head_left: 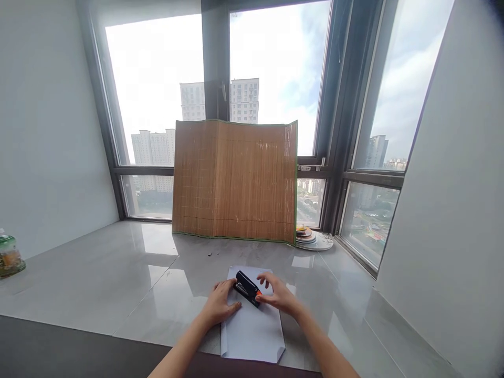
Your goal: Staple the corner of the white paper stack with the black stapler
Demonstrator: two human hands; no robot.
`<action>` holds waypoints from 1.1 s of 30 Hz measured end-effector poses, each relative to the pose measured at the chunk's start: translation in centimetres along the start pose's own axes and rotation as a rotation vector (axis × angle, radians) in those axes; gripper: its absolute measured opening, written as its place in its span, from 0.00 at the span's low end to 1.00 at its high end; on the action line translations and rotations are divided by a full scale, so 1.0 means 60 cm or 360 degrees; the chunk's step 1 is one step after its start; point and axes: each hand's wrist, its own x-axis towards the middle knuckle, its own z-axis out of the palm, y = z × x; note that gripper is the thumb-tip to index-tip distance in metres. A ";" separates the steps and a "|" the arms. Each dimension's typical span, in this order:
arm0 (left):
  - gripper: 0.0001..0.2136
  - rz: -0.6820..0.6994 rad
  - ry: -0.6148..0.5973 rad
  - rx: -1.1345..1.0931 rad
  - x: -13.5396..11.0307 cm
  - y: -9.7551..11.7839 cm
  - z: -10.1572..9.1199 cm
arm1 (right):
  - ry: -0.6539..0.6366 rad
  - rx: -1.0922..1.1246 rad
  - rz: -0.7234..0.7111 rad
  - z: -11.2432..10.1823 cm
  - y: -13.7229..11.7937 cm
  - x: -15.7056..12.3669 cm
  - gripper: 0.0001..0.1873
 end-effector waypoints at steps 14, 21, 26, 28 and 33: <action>0.36 0.0030 0.0053 0.0025 0.008 -0.013 0.015 | 0.0228 -0.0108 0.0133 0.046 0.012 -0.018 0.24; 0.36 0.0014 0.0049 -0.0006 0.012 -0.025 0.019 | 0.0273 -0.0052 -0.0010 0.020 0.003 -0.016 0.15; 0.35 0.0016 0.0037 -0.0066 0.010 -0.023 0.012 | 0.0418 -0.0037 -0.0139 -0.002 0.005 -0.019 0.18; 0.34 0.0019 0.0039 -0.0098 0.006 -0.014 0.005 | 0.0428 -0.0028 -0.0102 -0.002 0.009 -0.023 0.22; 0.35 -0.0013 0.0032 -0.0148 0.001 0.004 -0.008 | 0.0337 0.0089 0.0061 0.002 0.017 -0.031 0.28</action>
